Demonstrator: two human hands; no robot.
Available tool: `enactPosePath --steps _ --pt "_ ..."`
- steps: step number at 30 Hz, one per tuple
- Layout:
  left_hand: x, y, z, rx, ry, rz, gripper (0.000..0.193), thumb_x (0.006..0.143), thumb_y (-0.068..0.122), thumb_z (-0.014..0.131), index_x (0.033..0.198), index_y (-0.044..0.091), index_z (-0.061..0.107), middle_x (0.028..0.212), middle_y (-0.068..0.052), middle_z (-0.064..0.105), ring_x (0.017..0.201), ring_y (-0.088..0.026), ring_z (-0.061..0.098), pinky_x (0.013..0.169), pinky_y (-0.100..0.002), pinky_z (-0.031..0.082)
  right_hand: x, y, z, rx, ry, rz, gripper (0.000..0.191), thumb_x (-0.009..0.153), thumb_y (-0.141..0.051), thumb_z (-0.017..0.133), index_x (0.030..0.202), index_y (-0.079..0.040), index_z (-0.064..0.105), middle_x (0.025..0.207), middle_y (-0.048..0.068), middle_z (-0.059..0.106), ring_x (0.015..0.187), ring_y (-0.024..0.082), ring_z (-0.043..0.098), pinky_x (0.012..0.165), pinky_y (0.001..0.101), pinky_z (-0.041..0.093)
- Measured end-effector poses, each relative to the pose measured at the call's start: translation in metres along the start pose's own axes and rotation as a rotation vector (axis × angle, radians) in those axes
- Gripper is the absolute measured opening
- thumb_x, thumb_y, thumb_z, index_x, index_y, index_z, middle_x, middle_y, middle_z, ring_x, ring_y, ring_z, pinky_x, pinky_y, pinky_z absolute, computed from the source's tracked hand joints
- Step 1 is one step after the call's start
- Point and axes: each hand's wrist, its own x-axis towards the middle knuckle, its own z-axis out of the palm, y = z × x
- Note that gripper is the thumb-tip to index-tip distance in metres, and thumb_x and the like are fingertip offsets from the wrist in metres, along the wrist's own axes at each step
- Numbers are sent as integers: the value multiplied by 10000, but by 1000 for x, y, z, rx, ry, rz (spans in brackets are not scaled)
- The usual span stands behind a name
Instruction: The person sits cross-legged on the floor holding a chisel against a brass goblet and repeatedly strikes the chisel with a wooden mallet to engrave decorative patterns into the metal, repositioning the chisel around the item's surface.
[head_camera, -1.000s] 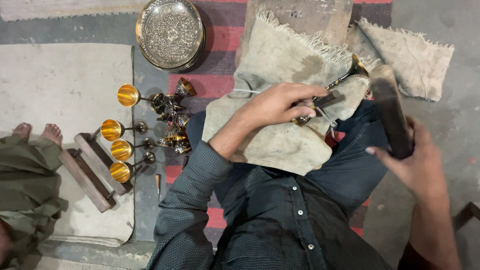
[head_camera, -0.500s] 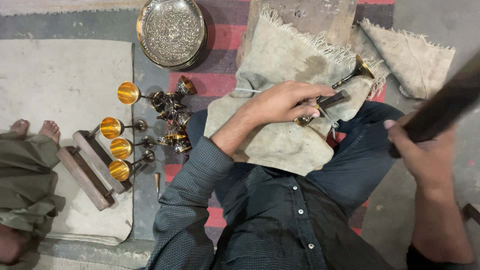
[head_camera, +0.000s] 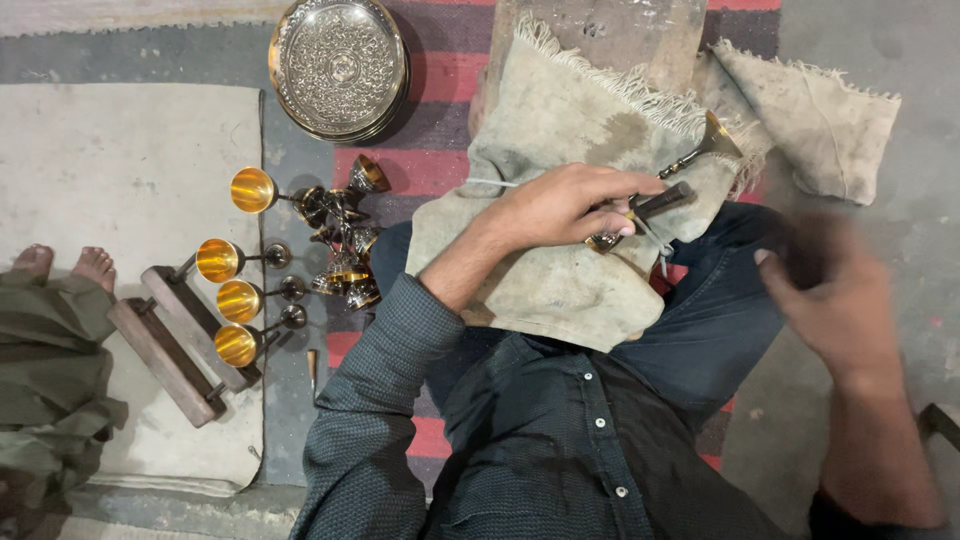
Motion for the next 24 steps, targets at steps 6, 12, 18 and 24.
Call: enactPosePath --steps 6,12,18,24 --pt "0 -2 0 4 8 39 510 987 265 736 1449 126 571 1192 -106 746 1052 -282 739 898 -415 585 -7 -8 0 128 17 36 265 989 -137 851 1057 5 637 893 139 667 785 235 657 739 337 521" --pt "0 1 -1 -29 20 71 467 1007 262 722 1434 129 585 1192 -94 759 1049 -265 758 896 -395 593 -7 -26 -8 -218 -20 98 308 938 -152 857 1133 -47 644 929 185 683 839 318 673 773 395 543" --pt "-10 7 2 -125 178 -158 536 948 278 765 1413 90 578 922 -84 712 835 -227 710 771 -368 568 -10 -42 -17 -394 -26 85 600 878 -292 857 1377 -55 623 1004 201 719 939 345 711 810 443 556" --pt "-8 0 1 -80 166 -55 530 967 283 770 1418 90 568 935 -64 715 857 -209 709 800 -350 563 -2 -28 -6 -181 -32 65 633 863 -279 875 1368 -12 602 998 160 703 921 227 692 783 364 542"
